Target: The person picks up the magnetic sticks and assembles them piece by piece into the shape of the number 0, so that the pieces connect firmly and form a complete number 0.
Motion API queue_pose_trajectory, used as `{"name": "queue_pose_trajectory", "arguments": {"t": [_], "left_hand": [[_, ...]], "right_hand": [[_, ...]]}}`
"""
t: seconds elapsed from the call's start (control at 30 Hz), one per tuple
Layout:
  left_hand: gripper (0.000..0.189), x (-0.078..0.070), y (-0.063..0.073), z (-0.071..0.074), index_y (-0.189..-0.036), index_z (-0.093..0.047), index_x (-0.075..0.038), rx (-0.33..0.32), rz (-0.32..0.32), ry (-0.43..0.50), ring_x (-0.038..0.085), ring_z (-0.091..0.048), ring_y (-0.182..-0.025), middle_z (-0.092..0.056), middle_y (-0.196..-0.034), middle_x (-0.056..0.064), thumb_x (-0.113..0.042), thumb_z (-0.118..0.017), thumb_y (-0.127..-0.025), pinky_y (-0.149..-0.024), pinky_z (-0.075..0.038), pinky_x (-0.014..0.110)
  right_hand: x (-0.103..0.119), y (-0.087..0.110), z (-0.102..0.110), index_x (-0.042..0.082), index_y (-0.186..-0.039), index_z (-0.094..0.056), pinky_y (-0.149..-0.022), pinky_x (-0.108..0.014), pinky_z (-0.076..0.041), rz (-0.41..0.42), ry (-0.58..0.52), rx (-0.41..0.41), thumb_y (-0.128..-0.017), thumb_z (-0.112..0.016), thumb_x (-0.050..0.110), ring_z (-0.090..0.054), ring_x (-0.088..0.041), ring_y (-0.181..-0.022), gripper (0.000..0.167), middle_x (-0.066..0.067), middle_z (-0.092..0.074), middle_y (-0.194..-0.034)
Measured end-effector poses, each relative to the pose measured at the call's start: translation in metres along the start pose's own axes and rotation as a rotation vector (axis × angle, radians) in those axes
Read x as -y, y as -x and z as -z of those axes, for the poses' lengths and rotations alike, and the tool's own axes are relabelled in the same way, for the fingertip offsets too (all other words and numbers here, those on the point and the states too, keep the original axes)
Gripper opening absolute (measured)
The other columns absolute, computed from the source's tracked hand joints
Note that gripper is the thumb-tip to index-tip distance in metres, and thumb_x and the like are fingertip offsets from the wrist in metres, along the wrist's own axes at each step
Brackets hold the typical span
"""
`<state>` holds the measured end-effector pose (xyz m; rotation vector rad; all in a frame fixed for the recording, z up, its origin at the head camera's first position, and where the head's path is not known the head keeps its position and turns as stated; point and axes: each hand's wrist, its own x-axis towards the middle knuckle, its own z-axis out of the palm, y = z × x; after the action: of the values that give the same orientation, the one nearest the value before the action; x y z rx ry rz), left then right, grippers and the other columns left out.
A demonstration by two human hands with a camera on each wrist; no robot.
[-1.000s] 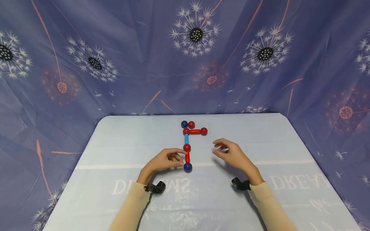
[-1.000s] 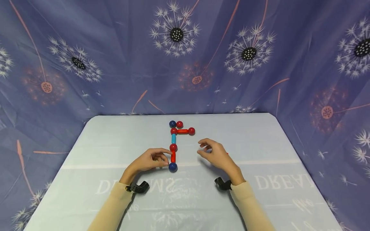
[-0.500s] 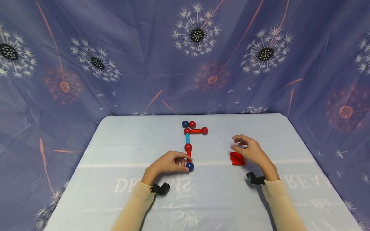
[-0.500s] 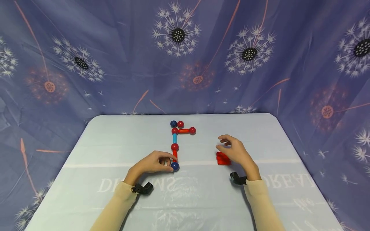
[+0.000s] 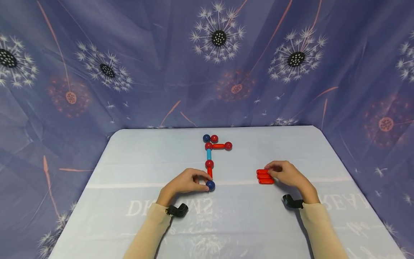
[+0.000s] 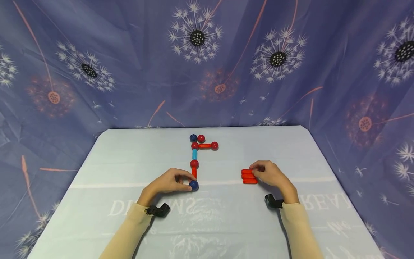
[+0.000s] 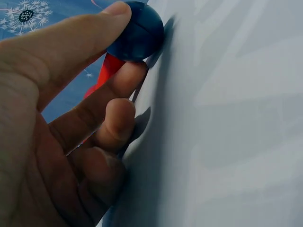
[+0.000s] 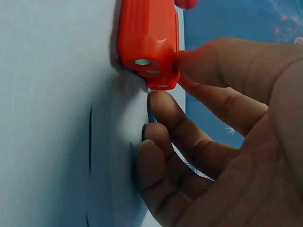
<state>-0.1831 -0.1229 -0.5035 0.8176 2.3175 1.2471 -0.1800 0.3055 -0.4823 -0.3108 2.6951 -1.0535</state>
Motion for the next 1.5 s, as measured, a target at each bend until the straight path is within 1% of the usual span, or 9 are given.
{"name": "queue_pose_trajectory", "arguments": {"t": [0.17, 0.37, 0.6, 0.7, 0.87, 1.1, 1.27, 1.4, 1.5], "left_hand": [[0.029, 0.001, 0.0, 0.002, -0.114, -0.078, -0.027, 0.004, 0.004, 0.011, 0.007, -0.055, -0.065, -0.072, -0.098, -0.009, -0.03, -0.085, -0.087, -0.063, -0.047, 0.022], [0.029, 0.003, 0.0, 0.001, -0.114, -0.078, -0.028, 0.003, 0.003, 0.016, 0.008, -0.057, -0.067, -0.072, -0.097, -0.01, -0.031, -0.085, -0.087, -0.064, -0.049, 0.023], [0.029, 0.002, -0.002, 0.001, -0.115, -0.078, -0.024, 0.004, -0.021, 0.025, 0.007, -0.055, -0.066, -0.073, -0.098, -0.007, -0.03, -0.084, -0.087, -0.063, -0.047, 0.023], [0.029, 0.003, -0.001, 0.0, -0.115, -0.078, -0.025, 0.012, -0.014, 0.021, 0.006, -0.056, -0.066, -0.073, -0.098, -0.009, -0.03, -0.085, -0.087, -0.063, -0.048, 0.022], [0.029, 0.005, -0.001, 0.0, -0.115, -0.078, -0.025, 0.018, -0.003, 0.033, 0.006, -0.056, -0.066, -0.072, -0.096, -0.008, -0.03, -0.085, -0.087, -0.064, -0.048, 0.023], [0.029, 0.003, 0.0, 0.004, -0.115, -0.078, -0.022, 0.013, -0.007, 0.052, 0.008, -0.057, -0.066, -0.073, -0.096, -0.005, -0.028, -0.084, -0.087, -0.063, -0.048, 0.022], [0.03, 0.002, 0.001, 0.004, -0.115, -0.078, -0.022, 0.021, 0.011, 0.059, 0.008, -0.057, -0.066, -0.073, -0.094, -0.005, -0.028, -0.084, -0.087, -0.063, -0.048, 0.023], [0.029, 0.002, 0.0, 0.003, -0.115, -0.078, -0.025, 0.009, 0.017, 0.063, 0.009, -0.057, -0.067, -0.072, -0.095, -0.007, -0.029, -0.085, -0.087, -0.063, -0.048, 0.023], [0.029, 0.003, -0.001, 0.002, -0.114, -0.078, -0.027, 0.003, 0.019, 0.054, 0.008, -0.055, -0.067, -0.072, -0.096, -0.008, -0.029, -0.085, -0.086, -0.064, -0.047, 0.022]], "right_hand": [[-0.001, -0.003, 0.001, 0.006, -0.112, -0.075, -0.078, -0.035, -0.051, -0.029, 0.006, 0.017, -0.097, -0.067, 0.014, -0.06, -0.02, -0.091, 0.019, -0.009, -0.072, -0.105], [-0.003, -0.004, 0.001, 0.004, -0.114, -0.074, -0.07, -0.032, -0.051, -0.05, 0.007, 0.022, -0.099, -0.066, 0.016, -0.058, -0.021, -0.086, 0.022, -0.013, -0.071, -0.107], [-0.002, -0.003, 0.002, 0.003, -0.115, -0.073, -0.066, -0.029, -0.049, -0.046, 0.007, -0.009, -0.099, -0.067, 0.017, -0.056, -0.02, -0.084, 0.022, -0.012, -0.07, -0.103], [-0.003, -0.002, 0.0, 0.003, -0.115, -0.073, -0.064, -0.028, -0.048, -0.033, -0.006, -0.01, -0.099, -0.068, 0.018, -0.055, -0.019, -0.083, 0.022, -0.011, -0.07, -0.101], [-0.003, -0.003, -0.004, 0.002, -0.116, -0.072, -0.068, -0.025, -0.05, 0.003, -0.025, -0.005, -0.101, -0.067, 0.02, -0.058, -0.015, -0.083, 0.024, -0.009, -0.071, -0.101], [0.007, -0.005, -0.007, 0.005, -0.116, -0.071, -0.069, -0.026, -0.047, 0.03, -0.039, -0.034, -0.102, -0.067, 0.021, -0.057, -0.017, -0.085, 0.022, -0.009, -0.071, -0.102], [0.013, -0.006, -0.012, 0.004, -0.113, -0.072, -0.078, -0.028, -0.051, 0.051, -0.046, -0.025, -0.1, -0.068, 0.018, -0.063, -0.016, -0.089, 0.02, -0.009, -0.073, -0.102], [0.016, -0.007, -0.015, 0.008, -0.111, -0.073, -0.082, -0.03, -0.051, 0.035, -0.035, -0.04, -0.098, -0.07, 0.018, -0.064, -0.017, -0.09, 0.016, -0.006, -0.073, -0.1], [0.018, -0.007, -0.017, 0.01, -0.109, -0.074, -0.081, -0.031, -0.052, 0.023, -0.032, -0.049, -0.097, -0.072, 0.019, -0.066, -0.018, -0.09, 0.015, -0.004, -0.073, -0.098]]}}
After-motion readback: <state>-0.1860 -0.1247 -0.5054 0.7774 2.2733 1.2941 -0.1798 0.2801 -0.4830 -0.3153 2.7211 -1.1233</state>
